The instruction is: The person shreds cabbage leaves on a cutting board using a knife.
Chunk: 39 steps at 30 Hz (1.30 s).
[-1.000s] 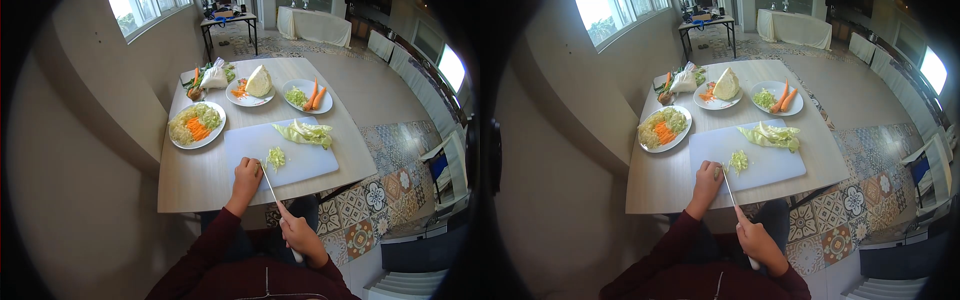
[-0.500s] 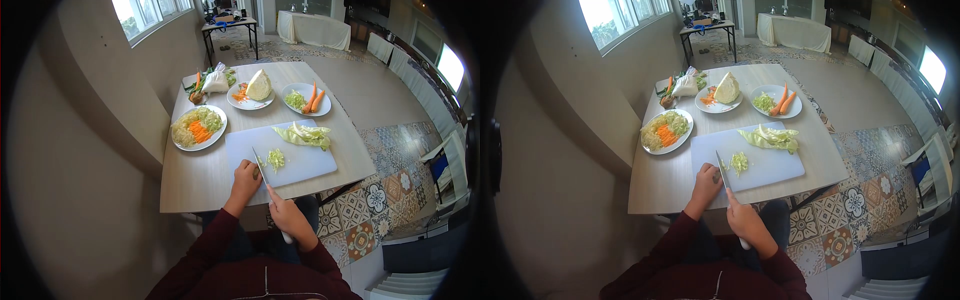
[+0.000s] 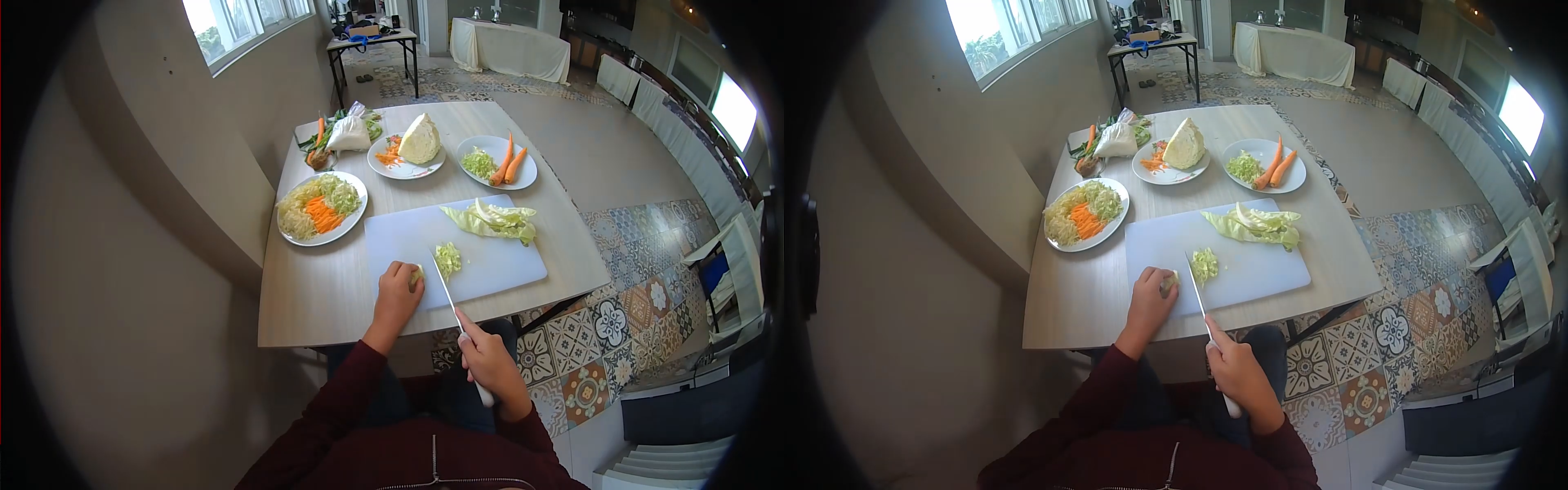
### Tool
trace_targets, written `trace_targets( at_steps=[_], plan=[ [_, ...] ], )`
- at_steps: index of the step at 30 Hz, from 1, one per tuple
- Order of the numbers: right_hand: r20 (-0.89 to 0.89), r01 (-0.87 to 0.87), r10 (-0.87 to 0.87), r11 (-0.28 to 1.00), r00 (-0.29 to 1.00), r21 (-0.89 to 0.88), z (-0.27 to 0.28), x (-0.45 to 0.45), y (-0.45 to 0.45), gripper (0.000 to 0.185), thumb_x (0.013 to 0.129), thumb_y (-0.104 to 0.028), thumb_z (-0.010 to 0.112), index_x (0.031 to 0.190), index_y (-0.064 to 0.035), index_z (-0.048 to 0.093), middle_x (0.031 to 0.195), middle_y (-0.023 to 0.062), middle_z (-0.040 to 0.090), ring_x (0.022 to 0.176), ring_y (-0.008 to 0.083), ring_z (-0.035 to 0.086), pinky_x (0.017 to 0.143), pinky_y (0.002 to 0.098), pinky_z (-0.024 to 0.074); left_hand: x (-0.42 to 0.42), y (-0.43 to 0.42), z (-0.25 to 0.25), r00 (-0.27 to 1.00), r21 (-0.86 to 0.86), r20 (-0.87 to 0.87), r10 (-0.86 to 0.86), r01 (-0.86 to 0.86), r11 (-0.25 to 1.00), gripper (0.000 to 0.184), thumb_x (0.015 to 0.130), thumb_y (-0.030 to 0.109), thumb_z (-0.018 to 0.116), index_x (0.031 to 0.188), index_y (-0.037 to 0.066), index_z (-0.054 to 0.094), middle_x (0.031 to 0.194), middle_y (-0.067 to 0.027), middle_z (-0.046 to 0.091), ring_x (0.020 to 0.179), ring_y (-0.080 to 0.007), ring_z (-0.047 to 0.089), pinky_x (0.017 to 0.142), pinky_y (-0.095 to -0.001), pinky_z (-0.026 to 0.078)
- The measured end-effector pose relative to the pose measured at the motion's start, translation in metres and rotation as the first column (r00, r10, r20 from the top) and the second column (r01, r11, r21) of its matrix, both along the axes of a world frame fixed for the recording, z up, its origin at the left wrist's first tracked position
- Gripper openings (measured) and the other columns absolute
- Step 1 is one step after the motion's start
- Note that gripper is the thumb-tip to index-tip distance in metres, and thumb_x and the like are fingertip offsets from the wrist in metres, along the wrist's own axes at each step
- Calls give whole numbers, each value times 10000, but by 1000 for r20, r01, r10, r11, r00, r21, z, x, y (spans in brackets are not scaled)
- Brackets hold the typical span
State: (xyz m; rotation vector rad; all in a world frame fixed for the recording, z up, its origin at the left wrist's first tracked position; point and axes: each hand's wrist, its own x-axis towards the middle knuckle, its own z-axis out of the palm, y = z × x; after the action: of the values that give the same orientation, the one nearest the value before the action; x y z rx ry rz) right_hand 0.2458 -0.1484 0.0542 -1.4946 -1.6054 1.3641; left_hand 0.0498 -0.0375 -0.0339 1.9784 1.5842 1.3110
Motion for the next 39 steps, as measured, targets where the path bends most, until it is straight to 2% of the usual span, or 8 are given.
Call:
trace_targets(
  at_steps=[4,7,10,13,16,25,34,39],
  plan=[
    [-21,7,-7,1000,1000,5,-1,0,0,511,982,-149,463,1482,-55,418,577,95,569,450,160,578,484,335,508,0,2,3,994,92,-104,24,-15,996,204,789,85,727,981,27,691,949,-133,646,837,-337,641,751,-419,512],
    [-37,1,-2,1000,999,-28,-3,0,1,518,984,-149,463,1492,-64,408,592,83,565,450,148,566,483,321,511,4,5,6,989,62,-144,32,-23,998,200,792,110,724,980,51,694,944,-89,638,901,-285,627,787,-421,452],
    [-48,-2,1,1000,999,-24,-1,0,0,521,986,-148,460,1499,-73,403,599,64,558,455,135,557,481,307,509,4,8,6,988,41,-148,37,-31,999,189,796,119,726,972,61,691,943,-75,643,913,-276,626,785,-421,436],
    [-85,-1,-2,999,996,-36,-5,2,1,524,989,-150,459,1505,-82,398,599,46,549,460,123,552,480,297,504,6,8,5,992,74,-101,70,-63,995,156,789,113,729,928,53,691,949,-100,662,890,-301,645,795,-414,476],
    [-103,4,-10,998,995,-56,-6,2,1,522,993,-151,460,1507,-92,400,606,40,551,465,115,553,480,288,500,3,8,3,995,52,-96,33,-28,998,143,790,115,731,912,57,684,952,-97,664,901,-300,644,794,-415,472],
    [-180,-14,8,999,984,-37,-9,-5,-1,530,1004,-150,455,1525,-104,369,595,43,558,465,120,570,491,285,503,7,4,9,991,57,-132,30,-22,998,134,824,124,699,942,59,695,916,-101,633,852,-309,628,771,-425,468],
    [-132,-30,23,998,991,-53,-8,-10,-2,526,1002,-149,456,1518,-89,372,562,50,552,457,134,575,490,305,510,6,6,7,992,68,-125,15,-6,998,127,823,121,693,930,53,682,911,-106,625,845,-316,623,761,-432,467],
    [-54,-45,46,999,997,30,-10,-14,-2,511,995,-133,449,1495,-47,384,528,127,551,440,203,591,499,363,504,8,5,11,988,52,-150,21,-13,999,125,817,116,686,926,56,671,899,-103,616,838,-317,619,759,-435,463]
  ],
)
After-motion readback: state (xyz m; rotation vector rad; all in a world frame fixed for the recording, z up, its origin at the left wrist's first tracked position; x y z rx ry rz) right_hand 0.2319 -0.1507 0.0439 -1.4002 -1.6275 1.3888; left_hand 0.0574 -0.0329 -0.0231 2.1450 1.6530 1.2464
